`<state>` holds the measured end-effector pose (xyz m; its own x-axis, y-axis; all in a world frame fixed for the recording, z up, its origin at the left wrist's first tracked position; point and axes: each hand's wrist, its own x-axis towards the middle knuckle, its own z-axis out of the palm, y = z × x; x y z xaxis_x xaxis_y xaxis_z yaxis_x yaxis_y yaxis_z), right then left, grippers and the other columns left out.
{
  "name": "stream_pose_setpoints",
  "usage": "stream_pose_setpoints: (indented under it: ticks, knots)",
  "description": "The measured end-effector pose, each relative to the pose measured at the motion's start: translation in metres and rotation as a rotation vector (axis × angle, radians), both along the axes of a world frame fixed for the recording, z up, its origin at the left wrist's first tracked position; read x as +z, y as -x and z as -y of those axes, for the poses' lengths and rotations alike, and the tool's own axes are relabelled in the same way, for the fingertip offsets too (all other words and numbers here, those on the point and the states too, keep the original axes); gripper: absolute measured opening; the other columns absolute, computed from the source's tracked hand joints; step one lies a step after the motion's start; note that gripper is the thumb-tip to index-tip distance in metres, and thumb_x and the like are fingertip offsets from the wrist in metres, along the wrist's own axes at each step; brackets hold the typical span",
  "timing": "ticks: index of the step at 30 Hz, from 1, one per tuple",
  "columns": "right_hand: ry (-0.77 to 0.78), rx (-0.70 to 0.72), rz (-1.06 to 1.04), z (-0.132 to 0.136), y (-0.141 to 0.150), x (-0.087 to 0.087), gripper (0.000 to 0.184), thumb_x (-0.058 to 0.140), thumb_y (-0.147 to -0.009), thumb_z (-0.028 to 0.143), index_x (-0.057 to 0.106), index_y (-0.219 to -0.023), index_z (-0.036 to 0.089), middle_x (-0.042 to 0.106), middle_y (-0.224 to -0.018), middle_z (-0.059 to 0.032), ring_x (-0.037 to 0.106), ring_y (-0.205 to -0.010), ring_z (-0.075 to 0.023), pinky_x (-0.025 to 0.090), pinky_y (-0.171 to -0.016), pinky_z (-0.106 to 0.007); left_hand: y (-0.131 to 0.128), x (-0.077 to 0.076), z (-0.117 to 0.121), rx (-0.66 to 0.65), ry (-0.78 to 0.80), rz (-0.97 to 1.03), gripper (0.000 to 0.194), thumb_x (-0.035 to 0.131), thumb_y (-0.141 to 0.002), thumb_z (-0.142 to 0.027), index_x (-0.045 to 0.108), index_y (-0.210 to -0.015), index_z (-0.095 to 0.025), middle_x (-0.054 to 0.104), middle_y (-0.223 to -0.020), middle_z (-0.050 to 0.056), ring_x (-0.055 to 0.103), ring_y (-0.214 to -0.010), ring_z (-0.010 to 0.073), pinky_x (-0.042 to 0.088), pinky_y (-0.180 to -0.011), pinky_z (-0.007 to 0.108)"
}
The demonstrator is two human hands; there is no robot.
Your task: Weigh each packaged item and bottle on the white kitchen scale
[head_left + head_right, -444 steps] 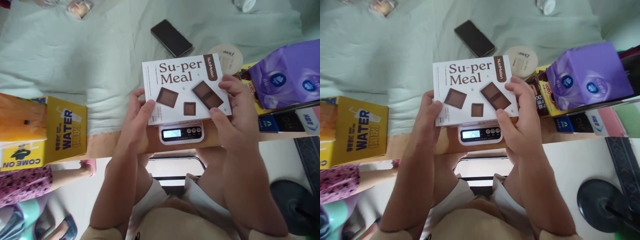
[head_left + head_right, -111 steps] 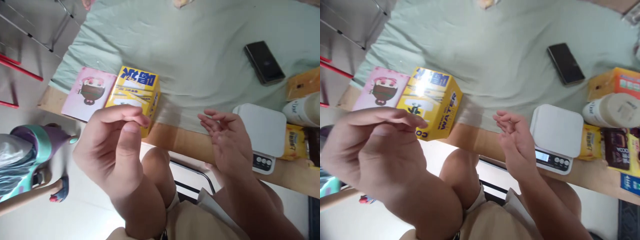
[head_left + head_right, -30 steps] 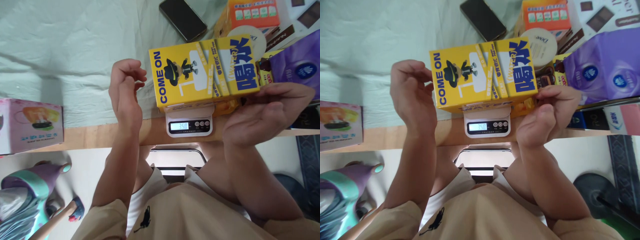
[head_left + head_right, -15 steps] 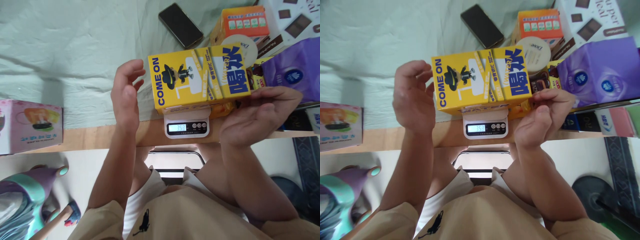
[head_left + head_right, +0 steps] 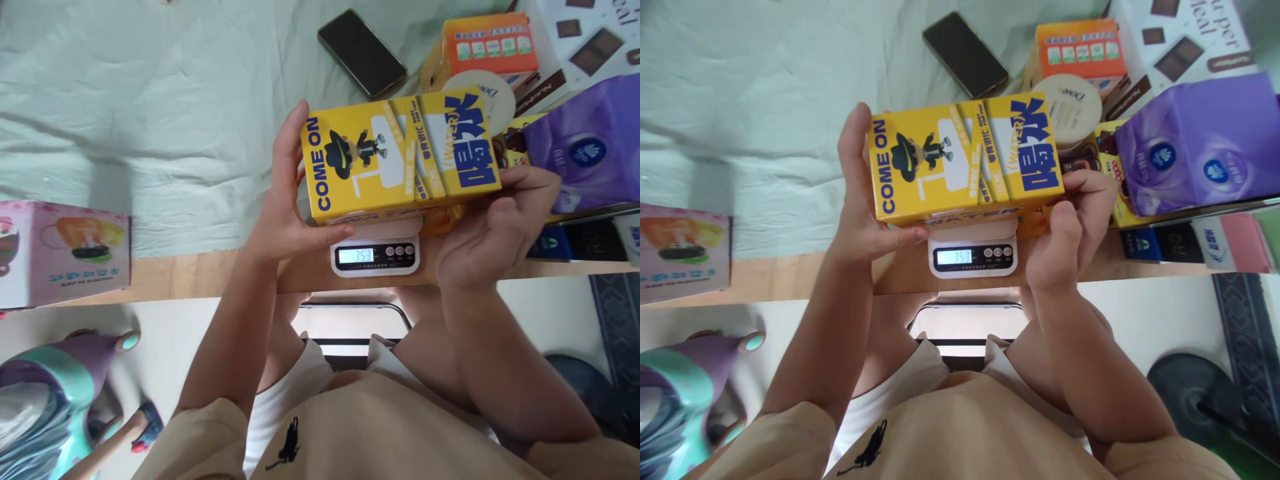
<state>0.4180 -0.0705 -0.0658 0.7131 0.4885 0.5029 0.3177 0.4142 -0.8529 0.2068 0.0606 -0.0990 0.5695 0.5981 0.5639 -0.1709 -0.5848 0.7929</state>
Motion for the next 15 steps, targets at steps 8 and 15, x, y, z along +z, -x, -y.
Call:
stream_pose_setpoints:
  ticks: [8, 15]
  knots:
    - [0.002, -0.008, -0.030, -0.0039, -0.0001, -0.0016, 0.027, 0.060, -0.079, 0.046, 0.057, -0.090, 0.021, 0.047, -0.089, -0.0003, 0.051, -0.086, -0.0141, 0.044, -0.086, -0.036, -0.0020, -0.0002, -0.0026, 0.007, -0.033, 0.013, 0.131, 0.094, -0.059, -0.076, 0.020, -0.165, -0.055, 0.041, -0.166, 0.005, 0.054, -0.151, 0.0403, 0.057, -0.120, 0.059]
    - [-0.038, 0.013, -0.030, -0.0059, 0.0004, -0.0032, 0.027, 0.062, -0.079, 0.044, 0.057, -0.090, 0.021, 0.047, -0.087, 0.0000, 0.051, -0.083, -0.0135, 0.041, -0.079, -0.033, 0.0012, 0.0002, -0.0019, 0.011, 0.001, -0.003, 0.130, 0.095, -0.059, -0.075, 0.021, -0.165, -0.054, 0.042, -0.165, 0.007, 0.053, -0.151, 0.0397, 0.058, -0.119, 0.056]
